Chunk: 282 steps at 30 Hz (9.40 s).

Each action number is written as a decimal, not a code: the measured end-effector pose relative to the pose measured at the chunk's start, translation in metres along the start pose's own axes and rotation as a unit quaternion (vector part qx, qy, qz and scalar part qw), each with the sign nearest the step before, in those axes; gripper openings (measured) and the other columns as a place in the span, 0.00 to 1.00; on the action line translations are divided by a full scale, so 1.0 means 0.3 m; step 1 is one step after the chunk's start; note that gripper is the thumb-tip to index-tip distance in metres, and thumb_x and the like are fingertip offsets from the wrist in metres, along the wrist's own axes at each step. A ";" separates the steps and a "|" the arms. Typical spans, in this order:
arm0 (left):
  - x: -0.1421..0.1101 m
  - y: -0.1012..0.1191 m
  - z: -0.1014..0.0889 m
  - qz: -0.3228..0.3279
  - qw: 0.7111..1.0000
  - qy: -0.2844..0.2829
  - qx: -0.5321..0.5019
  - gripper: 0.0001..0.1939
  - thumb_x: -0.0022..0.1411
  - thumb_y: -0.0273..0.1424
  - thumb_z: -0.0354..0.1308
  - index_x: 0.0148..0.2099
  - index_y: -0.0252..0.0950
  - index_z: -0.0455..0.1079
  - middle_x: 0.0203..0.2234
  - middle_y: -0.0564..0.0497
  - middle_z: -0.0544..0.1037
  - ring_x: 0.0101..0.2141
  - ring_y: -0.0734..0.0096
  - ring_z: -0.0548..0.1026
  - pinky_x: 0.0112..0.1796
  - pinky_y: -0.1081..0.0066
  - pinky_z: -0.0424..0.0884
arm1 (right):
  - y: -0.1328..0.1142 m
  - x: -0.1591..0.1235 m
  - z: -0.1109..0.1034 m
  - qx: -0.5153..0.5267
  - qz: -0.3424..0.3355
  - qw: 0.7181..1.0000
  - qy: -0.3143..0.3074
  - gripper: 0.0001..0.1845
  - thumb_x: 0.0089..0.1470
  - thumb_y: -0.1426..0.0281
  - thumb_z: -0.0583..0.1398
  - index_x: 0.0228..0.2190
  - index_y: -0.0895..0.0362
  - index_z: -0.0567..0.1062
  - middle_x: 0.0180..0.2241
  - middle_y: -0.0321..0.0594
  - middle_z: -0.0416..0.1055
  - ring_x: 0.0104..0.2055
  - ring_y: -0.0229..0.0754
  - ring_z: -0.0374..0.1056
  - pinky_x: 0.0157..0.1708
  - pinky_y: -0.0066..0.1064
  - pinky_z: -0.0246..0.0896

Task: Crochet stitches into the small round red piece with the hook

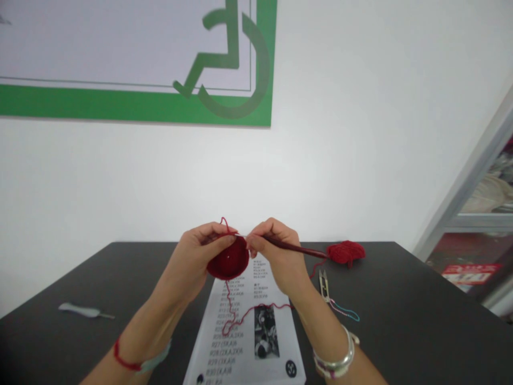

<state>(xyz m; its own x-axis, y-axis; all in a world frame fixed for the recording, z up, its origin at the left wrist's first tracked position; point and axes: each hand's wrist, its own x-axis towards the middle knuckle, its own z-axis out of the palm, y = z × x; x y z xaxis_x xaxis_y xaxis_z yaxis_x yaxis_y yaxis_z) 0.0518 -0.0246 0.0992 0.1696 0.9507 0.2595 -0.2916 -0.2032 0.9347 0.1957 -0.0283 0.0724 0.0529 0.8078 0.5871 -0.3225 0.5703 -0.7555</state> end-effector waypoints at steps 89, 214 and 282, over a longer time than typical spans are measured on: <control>0.051 0.016 -0.109 -0.107 0.974 -0.201 -0.012 0.20 0.45 0.24 0.68 0.44 0.34 0.76 0.23 0.55 0.75 0.21 0.80 0.70 0.24 0.79 0.61 | -0.047 0.006 -0.103 0.000 -0.014 0.987 -0.159 0.07 0.47 0.78 0.67 0.26 0.55 0.76 0.26 0.34 0.73 0.22 0.32 0.67 0.20 0.24 0.62; 0.025 -0.018 -0.024 0.053 0.996 -0.072 0.008 0.26 0.50 0.24 0.64 0.54 0.35 0.70 0.20 0.58 0.74 0.21 0.78 0.69 0.26 0.75 0.64 | 0.048 0.001 0.011 0.022 -0.045 0.997 -0.051 0.06 0.54 0.73 0.59 0.26 0.54 0.67 0.21 0.29 0.64 0.21 0.33 0.59 0.22 0.26 0.56; 0.055 0.019 -0.109 -0.063 0.973 -0.221 0.018 0.19 0.48 0.24 0.65 0.46 0.33 0.74 0.22 0.56 0.71 0.21 0.81 0.66 0.22 0.78 0.58 | -0.056 -0.004 -0.092 -0.077 -0.005 0.988 -0.136 0.07 0.48 0.73 0.66 0.24 0.55 0.72 0.25 0.34 0.68 0.23 0.34 0.58 0.21 0.27 0.51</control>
<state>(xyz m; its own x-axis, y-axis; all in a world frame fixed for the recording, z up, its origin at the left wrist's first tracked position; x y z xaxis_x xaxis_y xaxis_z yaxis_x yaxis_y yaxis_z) 0.0221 -0.0026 0.1009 0.5928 0.7766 0.2134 -0.2104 -0.1065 0.9718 0.2271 -0.0348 0.0763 -0.2069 0.7440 0.6353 -0.1741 0.6110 -0.7722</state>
